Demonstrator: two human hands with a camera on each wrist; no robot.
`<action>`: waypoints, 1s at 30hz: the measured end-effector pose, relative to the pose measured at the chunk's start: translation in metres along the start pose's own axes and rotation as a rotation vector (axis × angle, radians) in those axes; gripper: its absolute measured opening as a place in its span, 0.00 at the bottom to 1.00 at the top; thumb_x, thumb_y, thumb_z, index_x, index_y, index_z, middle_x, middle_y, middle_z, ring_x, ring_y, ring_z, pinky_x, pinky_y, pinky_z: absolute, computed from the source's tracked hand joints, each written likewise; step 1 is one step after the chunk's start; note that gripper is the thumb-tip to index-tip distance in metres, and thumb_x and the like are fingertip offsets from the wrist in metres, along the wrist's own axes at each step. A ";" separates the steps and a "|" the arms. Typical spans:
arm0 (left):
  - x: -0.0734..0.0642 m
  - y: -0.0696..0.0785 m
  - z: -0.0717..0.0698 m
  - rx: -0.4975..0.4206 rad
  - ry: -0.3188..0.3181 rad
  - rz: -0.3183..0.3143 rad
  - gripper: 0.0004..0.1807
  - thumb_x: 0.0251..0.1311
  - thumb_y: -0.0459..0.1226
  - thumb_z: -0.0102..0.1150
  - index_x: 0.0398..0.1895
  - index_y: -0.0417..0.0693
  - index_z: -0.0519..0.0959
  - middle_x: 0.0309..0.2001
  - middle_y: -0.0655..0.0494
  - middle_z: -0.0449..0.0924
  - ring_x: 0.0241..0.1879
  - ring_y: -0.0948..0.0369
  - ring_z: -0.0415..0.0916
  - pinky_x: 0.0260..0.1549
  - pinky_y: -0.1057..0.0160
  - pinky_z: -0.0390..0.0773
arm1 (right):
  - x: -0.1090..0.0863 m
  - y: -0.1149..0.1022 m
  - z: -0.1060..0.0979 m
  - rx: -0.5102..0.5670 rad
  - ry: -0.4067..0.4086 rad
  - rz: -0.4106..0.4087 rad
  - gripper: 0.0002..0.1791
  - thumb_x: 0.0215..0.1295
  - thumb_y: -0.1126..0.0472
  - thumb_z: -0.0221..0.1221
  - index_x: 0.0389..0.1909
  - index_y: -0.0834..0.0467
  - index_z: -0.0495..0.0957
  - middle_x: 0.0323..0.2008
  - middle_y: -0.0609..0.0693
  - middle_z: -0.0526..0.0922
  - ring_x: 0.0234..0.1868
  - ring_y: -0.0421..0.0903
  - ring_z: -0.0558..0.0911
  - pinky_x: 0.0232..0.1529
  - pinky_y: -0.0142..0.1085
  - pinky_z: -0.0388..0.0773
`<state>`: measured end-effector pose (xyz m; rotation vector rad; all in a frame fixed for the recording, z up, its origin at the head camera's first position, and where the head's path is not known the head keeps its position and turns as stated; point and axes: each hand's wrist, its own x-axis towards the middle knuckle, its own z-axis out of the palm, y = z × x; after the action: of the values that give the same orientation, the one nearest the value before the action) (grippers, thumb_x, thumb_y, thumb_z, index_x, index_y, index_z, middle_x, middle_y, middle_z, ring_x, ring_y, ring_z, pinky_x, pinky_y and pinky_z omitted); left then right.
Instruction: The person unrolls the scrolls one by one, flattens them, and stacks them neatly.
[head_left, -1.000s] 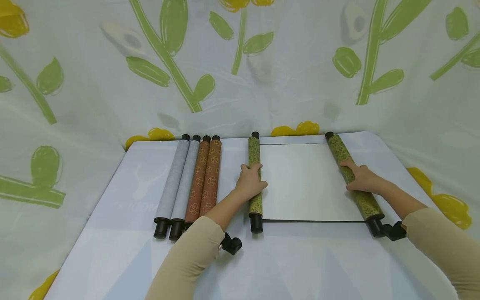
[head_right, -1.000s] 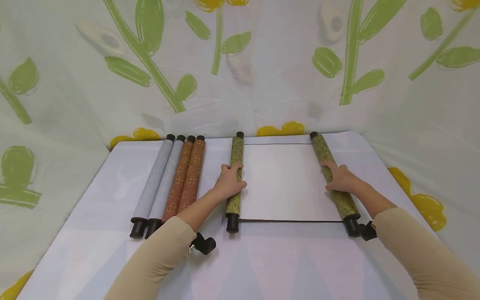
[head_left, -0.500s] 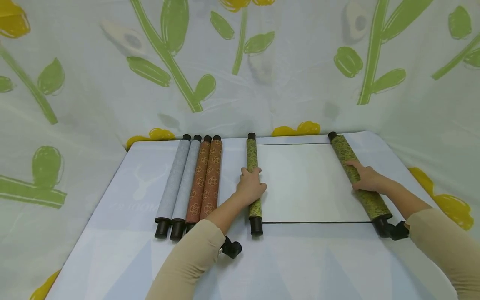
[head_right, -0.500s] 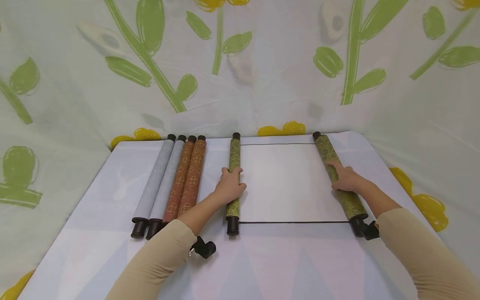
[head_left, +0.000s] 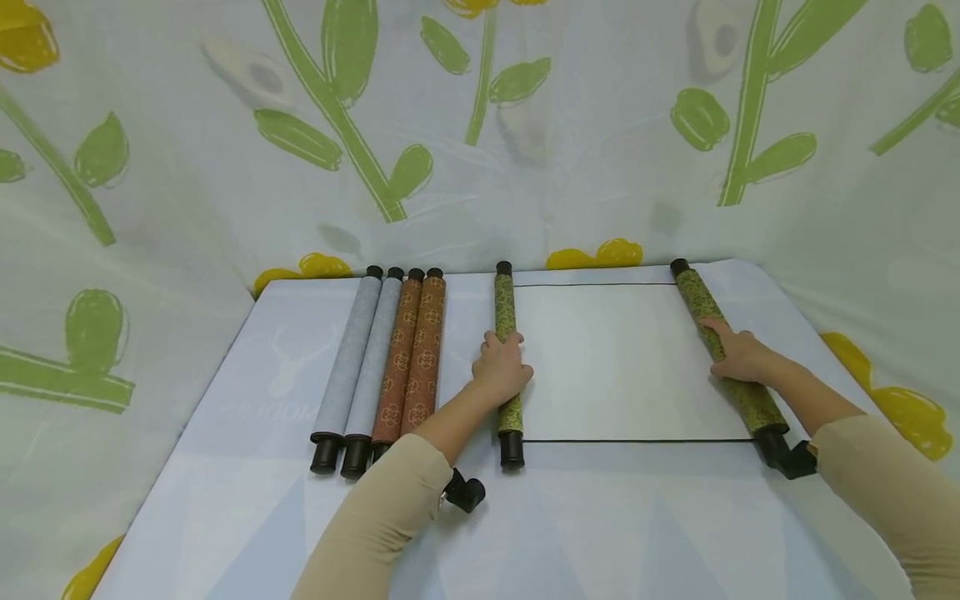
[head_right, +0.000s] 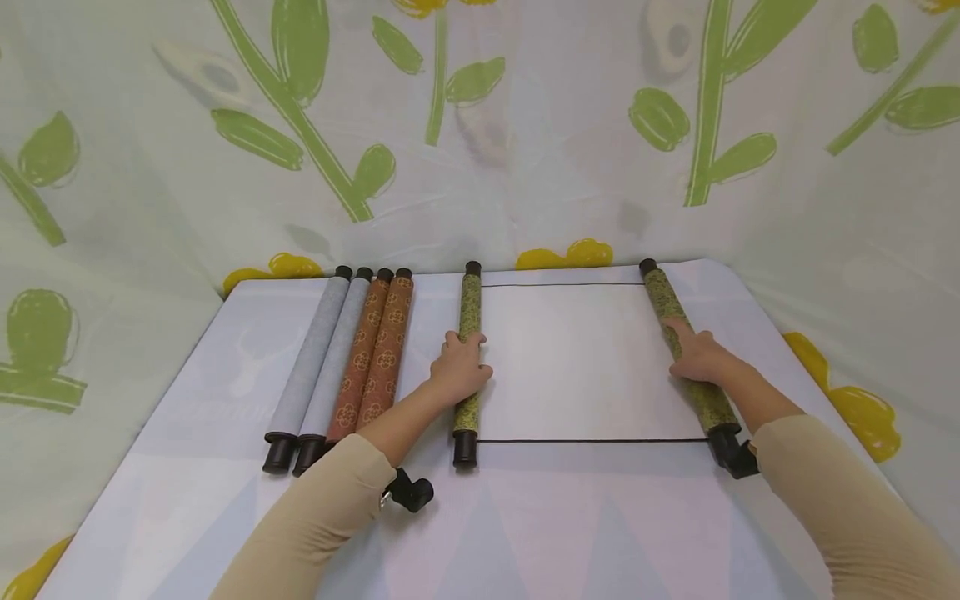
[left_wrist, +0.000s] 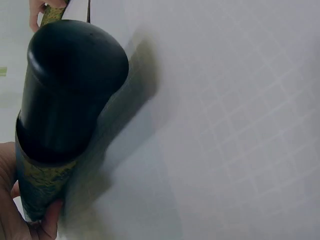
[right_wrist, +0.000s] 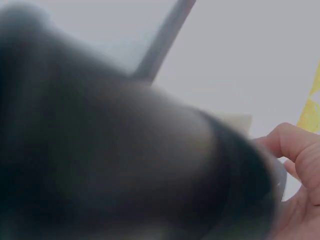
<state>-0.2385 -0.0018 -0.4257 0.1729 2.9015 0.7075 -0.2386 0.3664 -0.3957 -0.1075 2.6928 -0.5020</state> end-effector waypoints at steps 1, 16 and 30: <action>0.000 0.000 0.000 0.003 -0.002 -0.002 0.27 0.59 0.39 0.54 0.64 0.51 0.66 0.57 0.39 0.60 0.49 0.50 0.65 0.29 0.57 0.71 | 0.000 0.001 0.000 0.001 -0.001 -0.006 0.46 0.57 0.67 0.56 0.69 0.69 0.37 0.33 0.76 0.68 0.19 0.49 0.68 0.24 0.41 0.67; 0.003 -0.015 -0.012 0.076 -0.038 0.010 0.24 0.57 0.50 0.61 0.58 0.58 0.75 0.57 0.40 0.63 0.57 0.47 0.62 0.39 0.49 0.74 | -0.010 0.014 -0.008 0.081 -0.050 0.013 0.43 0.55 0.70 0.50 0.70 0.70 0.40 0.57 0.87 0.44 0.52 0.74 0.53 0.42 0.58 0.65; 0.000 -0.031 -0.029 0.010 -0.028 0.000 0.37 0.39 0.54 0.75 0.54 0.56 0.72 0.58 0.40 0.62 0.52 0.47 0.68 0.37 0.50 0.75 | -0.008 0.030 -0.011 0.050 -0.050 -0.025 0.54 0.52 0.54 0.68 0.70 0.69 0.44 0.61 0.83 0.46 0.59 0.80 0.51 0.55 0.70 0.54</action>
<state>-0.2454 -0.0422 -0.4150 0.1822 2.8794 0.6851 -0.2360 0.3990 -0.3941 -0.1384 2.6308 -0.5666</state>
